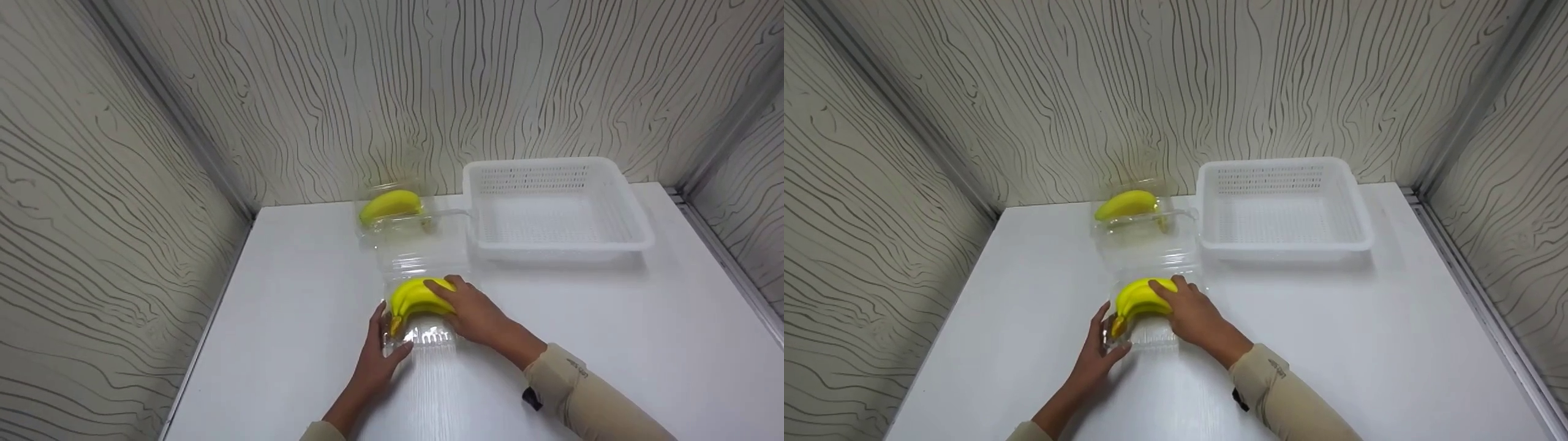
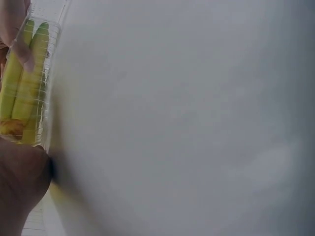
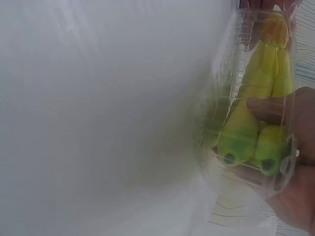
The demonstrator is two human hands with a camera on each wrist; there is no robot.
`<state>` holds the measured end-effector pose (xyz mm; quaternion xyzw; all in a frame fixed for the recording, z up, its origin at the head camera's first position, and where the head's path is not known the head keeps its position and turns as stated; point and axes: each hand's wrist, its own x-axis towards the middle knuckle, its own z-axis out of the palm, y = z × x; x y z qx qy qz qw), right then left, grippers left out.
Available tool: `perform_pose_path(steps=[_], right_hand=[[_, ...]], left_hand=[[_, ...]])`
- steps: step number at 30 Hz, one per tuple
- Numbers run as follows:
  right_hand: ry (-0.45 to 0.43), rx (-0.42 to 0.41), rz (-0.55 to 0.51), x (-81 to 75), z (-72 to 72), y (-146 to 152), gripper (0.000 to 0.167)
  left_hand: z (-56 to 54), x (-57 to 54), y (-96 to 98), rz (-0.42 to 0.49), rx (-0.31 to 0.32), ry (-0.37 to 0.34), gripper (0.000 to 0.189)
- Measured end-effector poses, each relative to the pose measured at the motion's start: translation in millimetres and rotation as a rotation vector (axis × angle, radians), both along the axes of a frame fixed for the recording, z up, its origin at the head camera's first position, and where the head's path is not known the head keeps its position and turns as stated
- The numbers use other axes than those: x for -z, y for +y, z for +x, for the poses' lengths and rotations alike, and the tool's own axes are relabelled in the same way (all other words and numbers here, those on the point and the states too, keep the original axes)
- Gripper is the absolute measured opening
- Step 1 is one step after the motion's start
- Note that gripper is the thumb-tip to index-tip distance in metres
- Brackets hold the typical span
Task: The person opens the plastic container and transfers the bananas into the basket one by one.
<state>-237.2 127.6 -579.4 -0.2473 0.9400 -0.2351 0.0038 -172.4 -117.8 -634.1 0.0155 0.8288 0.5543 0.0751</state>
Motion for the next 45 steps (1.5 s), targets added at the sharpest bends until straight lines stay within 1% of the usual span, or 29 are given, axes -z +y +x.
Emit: perform_pose_path(steps=[6,9,14,21,23,28,37,45], right_hand=[[-0.021,0.041,-0.017,-3.7,2.6,0.4,0.073],[-0.006,0.056,-0.033,-8.1,3.4,0.8,0.075],[0.034,0.054,-0.053,-16.8,3.3,3.2,0.077],[0.043,0.084,-0.059,-29.6,5.5,9.1,0.078],[0.058,0.086,-0.060,-32.2,6.4,11.4,0.078],[0.097,0.091,-0.062,-35.5,7.6,17.5,0.077],[0.097,0.128,-0.078,-39.5,10.0,31.5,0.078],[0.132,0.152,-0.086,-46.4,12.6,48.6,0.079]], left_hand=[[-0.9,-0.2,0.0,0.004,0.008,0.000,0.097],[-0.9,-0.9,0.2,0.003,0.010,0.003,0.096],[0.5,-0.9,-0.1,0.002,0.006,0.007,0.096],[1.2,-1.3,0.1,0.003,0.000,0.002,0.096],[1.2,-1.2,0.2,0.006,-0.002,0.000,0.096],[1.0,-0.4,0.8,0.004,-0.010,-0.004,0.097],[1.8,-1.2,1.8,-0.014,-0.008,0.003,0.098],[2.2,-0.3,0.1,0.019,-0.004,0.012,0.097]])
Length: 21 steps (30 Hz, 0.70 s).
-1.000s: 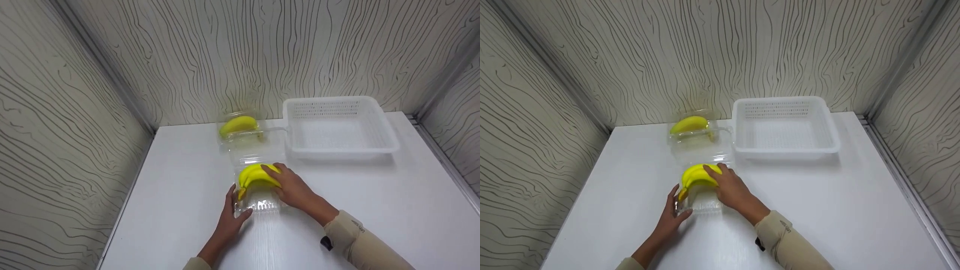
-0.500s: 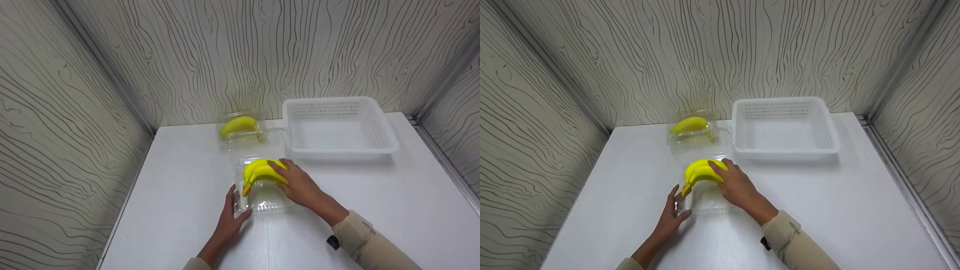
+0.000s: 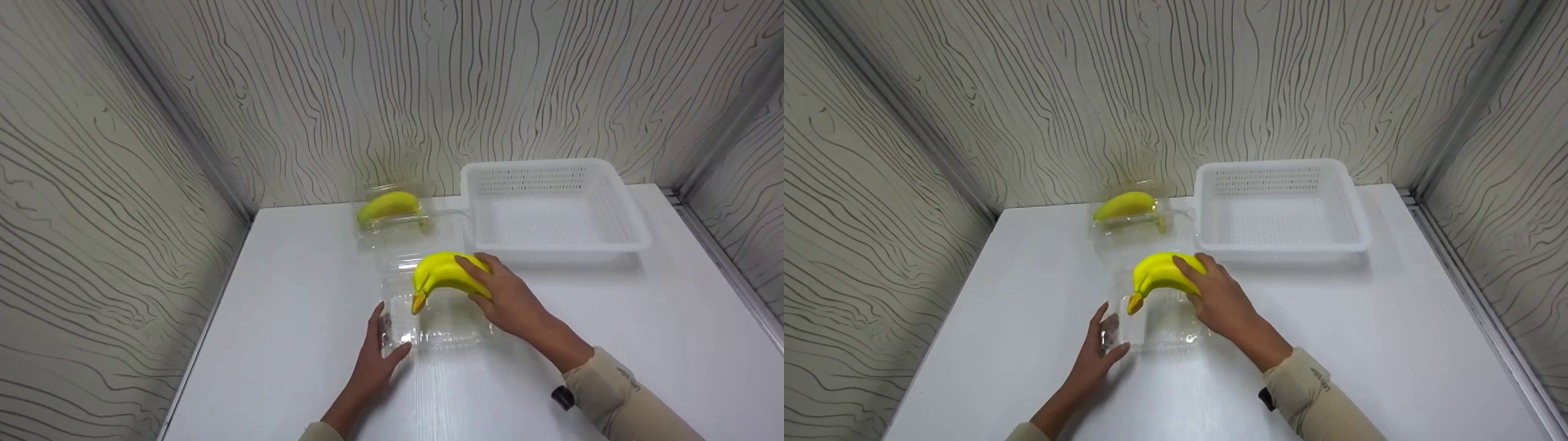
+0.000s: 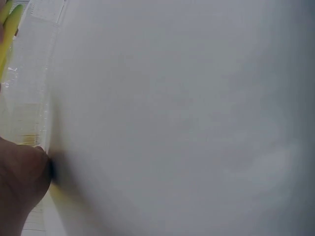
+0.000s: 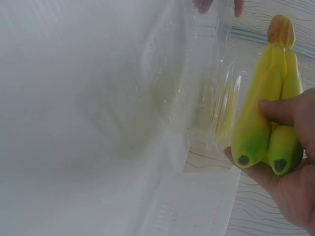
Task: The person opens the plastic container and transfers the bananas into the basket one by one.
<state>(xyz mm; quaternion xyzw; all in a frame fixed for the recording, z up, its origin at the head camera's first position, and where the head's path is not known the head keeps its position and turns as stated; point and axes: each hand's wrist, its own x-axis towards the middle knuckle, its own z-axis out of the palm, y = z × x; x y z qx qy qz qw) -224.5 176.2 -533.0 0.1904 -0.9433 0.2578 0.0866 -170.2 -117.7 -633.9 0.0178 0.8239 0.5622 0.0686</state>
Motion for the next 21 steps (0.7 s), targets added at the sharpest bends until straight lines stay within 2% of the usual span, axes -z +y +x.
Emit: perform_pose_path(steps=[4,11,15,21], right_hand=[[0.027,0.009,-0.001,0.2,2.3,9.4,0.080],[0.087,0.025,-0.007,1.0,5.4,26.9,0.081],[0.078,0.045,-0.010,-2.5,7.6,38.6,0.079],[0.013,0.114,-0.027,-10.5,8.5,61.1,0.077]], left_hand=[[-0.2,0.4,0.9,0.001,-0.008,-0.001,0.097],[-0.7,-0.6,2.8,-0.015,-0.025,-0.046,0.097],[0.3,-0.6,2.4,-0.001,-0.029,-0.036,0.097],[0.7,-1.3,2.2,0.001,-0.024,-0.027,0.097]])
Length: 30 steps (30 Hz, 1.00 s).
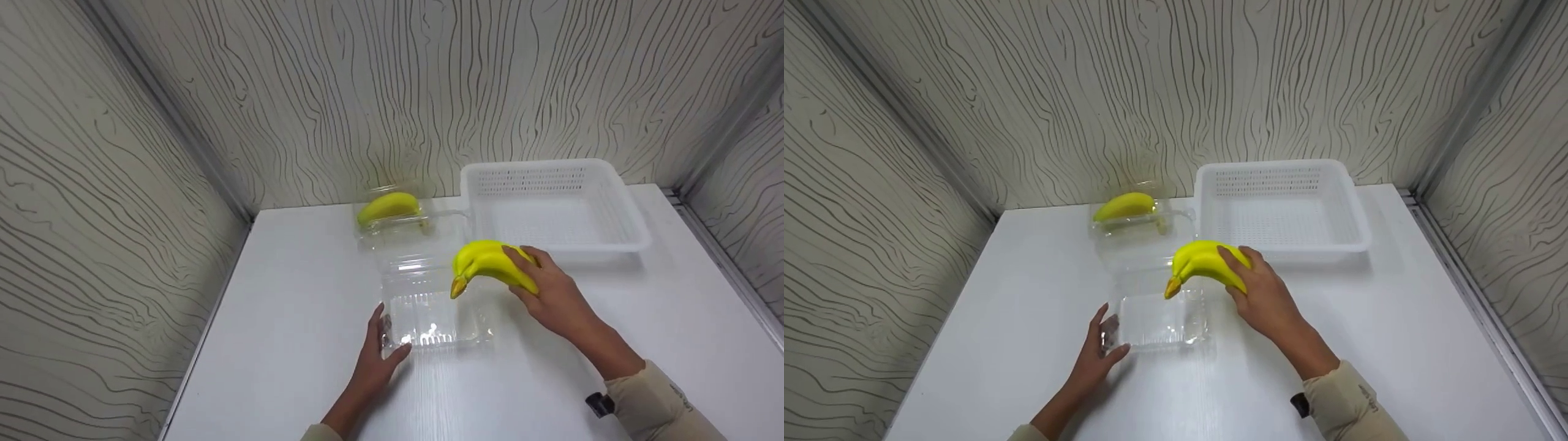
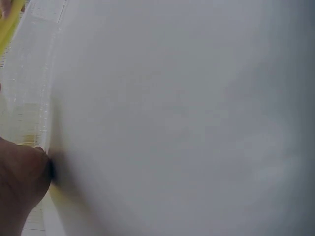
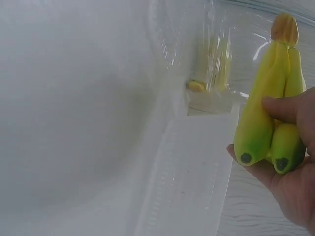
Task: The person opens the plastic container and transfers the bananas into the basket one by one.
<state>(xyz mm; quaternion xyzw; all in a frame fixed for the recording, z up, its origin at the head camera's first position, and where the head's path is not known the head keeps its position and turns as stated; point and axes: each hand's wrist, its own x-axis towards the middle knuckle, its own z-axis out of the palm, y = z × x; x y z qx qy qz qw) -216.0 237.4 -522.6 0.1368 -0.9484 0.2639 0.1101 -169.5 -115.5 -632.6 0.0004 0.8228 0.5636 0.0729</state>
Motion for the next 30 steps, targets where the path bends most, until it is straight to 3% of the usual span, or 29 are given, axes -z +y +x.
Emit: perform_pose_path(steps=[15,22,30], right_hand=[[0.033,0.122,-0.037,-14.4,-15.9,57.7,0.085],[0.053,0.184,-0.065,-14.7,-37.3,80.5,0.085],[-0.004,0.283,-0.131,-19.0,-63.8,97.4,0.083]], left_hand=[[-0.6,1.3,-1.3,0.010,0.017,0.011,0.097],[-1.2,0.6,-1.0,-0.018,0.018,0.006,0.098],[-0.3,-0.9,0.8,-0.013,0.006,0.000,0.096]])
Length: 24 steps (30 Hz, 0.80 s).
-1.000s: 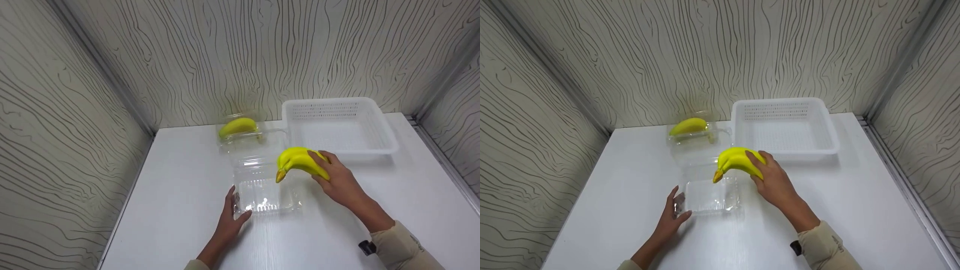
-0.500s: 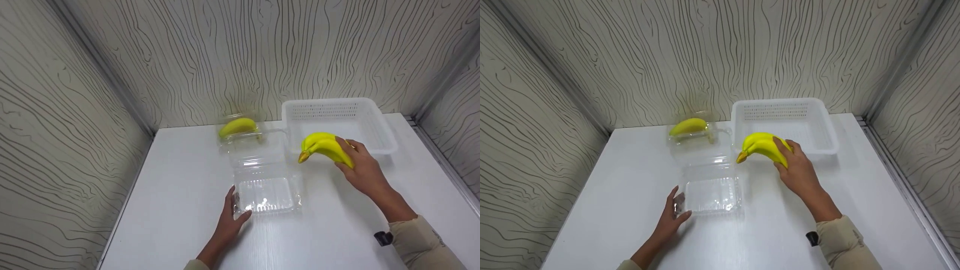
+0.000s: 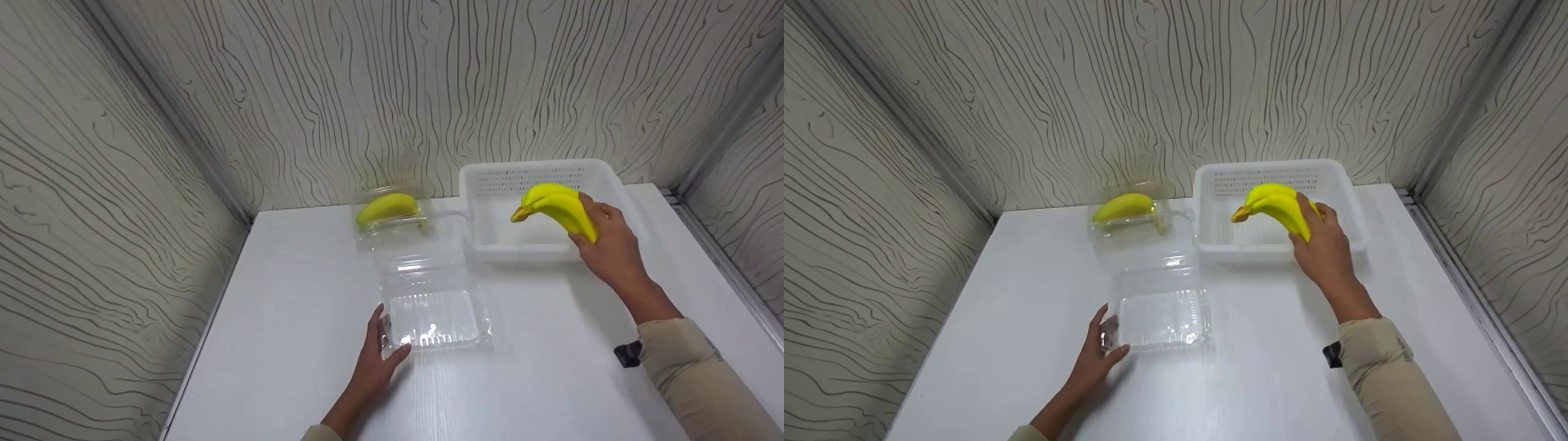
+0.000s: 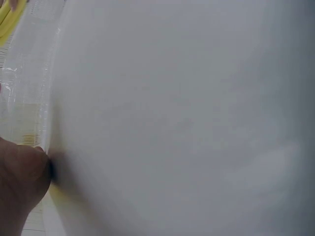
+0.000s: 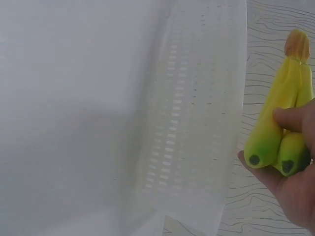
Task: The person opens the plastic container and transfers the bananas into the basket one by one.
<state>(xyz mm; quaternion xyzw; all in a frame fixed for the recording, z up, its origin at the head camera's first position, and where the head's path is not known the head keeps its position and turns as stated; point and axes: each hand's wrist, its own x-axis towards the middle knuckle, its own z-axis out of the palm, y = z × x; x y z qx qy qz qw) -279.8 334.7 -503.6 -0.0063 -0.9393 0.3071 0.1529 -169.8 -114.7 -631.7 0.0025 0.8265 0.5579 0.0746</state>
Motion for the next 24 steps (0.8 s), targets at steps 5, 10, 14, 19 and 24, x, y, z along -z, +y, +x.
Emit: perform_pose_path(steps=[5,10,14,19,24], right_hand=[[-0.045,0.045,-0.041,-1.3,-18.5,8.7,0.084],[-0.086,0.068,-0.047,-1.1,-39.1,15.4,0.084],[-0.102,0.066,-0.028,0.2,-53.4,19.3,0.082],[-0.127,0.059,-0.004,2.2,-68.5,25.3,0.082],[-0.179,0.072,-0.003,6.3,-80.2,31.4,0.082]], left_hand=[[-0.5,-1.1,0.7,0.004,0.008,0.009,0.096],[-0.5,-1.1,-1.3,0.008,0.012,0.024,0.095],[-0.2,-0.3,-1.9,0.013,0.009,0.015,0.095],[0.1,1.2,-1.5,0.004,0.000,0.004,0.097],[-0.3,2.7,-2.5,0.020,0.012,0.024,0.097]])
